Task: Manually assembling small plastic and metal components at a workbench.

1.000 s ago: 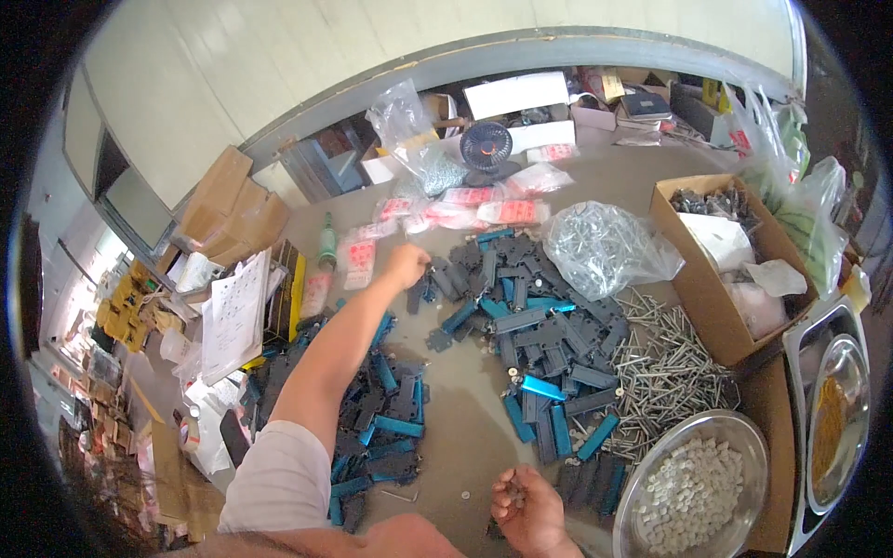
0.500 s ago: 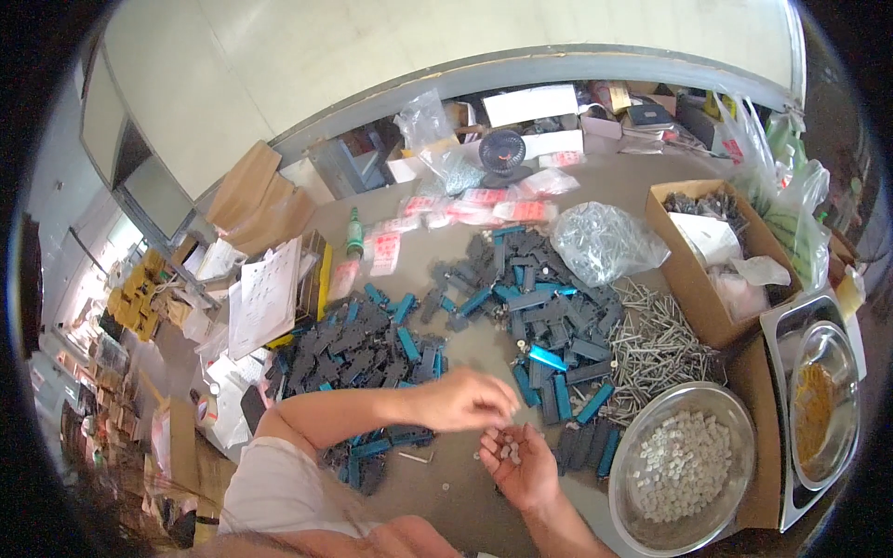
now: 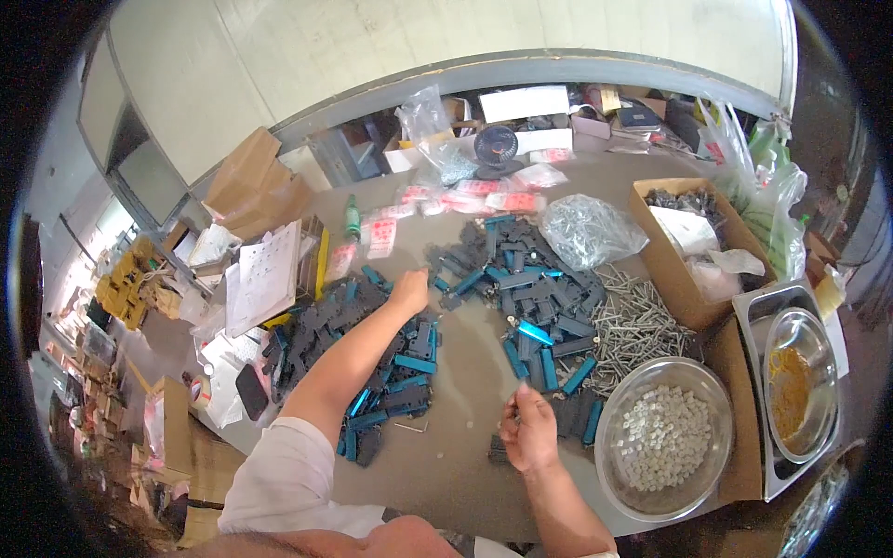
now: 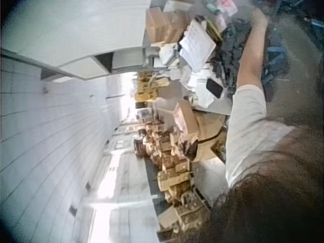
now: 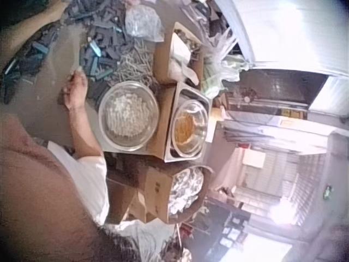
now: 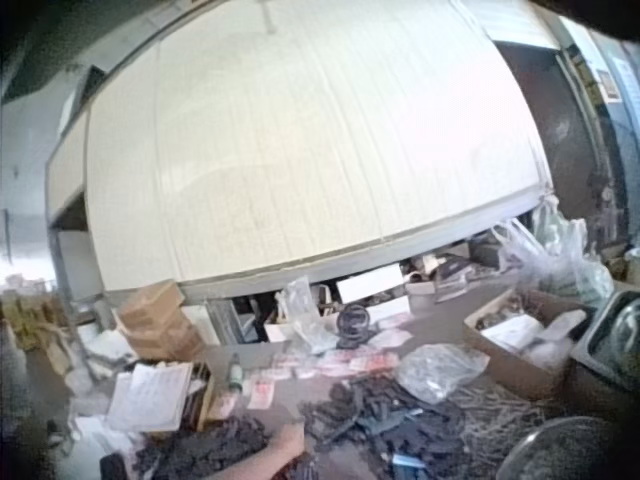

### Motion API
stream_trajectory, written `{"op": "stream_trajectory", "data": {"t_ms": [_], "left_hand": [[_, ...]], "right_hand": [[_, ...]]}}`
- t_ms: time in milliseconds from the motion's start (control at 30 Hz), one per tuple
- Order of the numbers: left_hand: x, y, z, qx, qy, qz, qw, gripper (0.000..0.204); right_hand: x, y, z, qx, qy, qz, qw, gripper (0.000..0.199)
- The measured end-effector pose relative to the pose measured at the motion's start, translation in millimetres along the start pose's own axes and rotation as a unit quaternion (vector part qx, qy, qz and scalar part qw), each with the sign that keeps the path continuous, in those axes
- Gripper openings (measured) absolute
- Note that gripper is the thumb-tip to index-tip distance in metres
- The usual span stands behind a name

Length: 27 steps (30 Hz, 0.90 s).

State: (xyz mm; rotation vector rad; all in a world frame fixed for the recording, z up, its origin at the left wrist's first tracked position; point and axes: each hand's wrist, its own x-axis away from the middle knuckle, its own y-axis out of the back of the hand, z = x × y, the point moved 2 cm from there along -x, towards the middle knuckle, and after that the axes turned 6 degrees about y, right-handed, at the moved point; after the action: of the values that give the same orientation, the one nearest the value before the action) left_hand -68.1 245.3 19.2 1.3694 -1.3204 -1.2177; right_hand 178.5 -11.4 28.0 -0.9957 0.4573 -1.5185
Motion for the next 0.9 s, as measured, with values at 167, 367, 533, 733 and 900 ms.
{"op": "stream_trajectory", "data": {"t_ms": [167,367,533,733,900], "left_hand": [[6.9,5.4,-17.7,-0.007,0.036,0.006,0.999,0.024],[22.5,23.9,-3.7,0.005,0.060,0.028,0.998,0.027],[34.5,42.8,15.4,-0.005,0.090,0.005,0.996,0.025],[88.6,60.2,-14.7,0.238,-0.048,-0.169,0.955,0.042],[204.0,45.7,-53.0,0.633,-0.040,0.131,0.762,0.035]], "right_hand": [[31.0,1.8,67.5,0.464,0.450,-0.110,0.755,0.022],[68.5,28.5,124.4,0.778,0.445,-0.302,0.326,0.019],[78.7,-2.0,91.3,0.732,0.470,-0.169,0.464,0.025],[39.5,-2.7,26.6,0.787,0.366,0.088,0.489,0.022],[8.2,10.4,9.9,0.854,0.365,0.133,0.347,0.021]]}}
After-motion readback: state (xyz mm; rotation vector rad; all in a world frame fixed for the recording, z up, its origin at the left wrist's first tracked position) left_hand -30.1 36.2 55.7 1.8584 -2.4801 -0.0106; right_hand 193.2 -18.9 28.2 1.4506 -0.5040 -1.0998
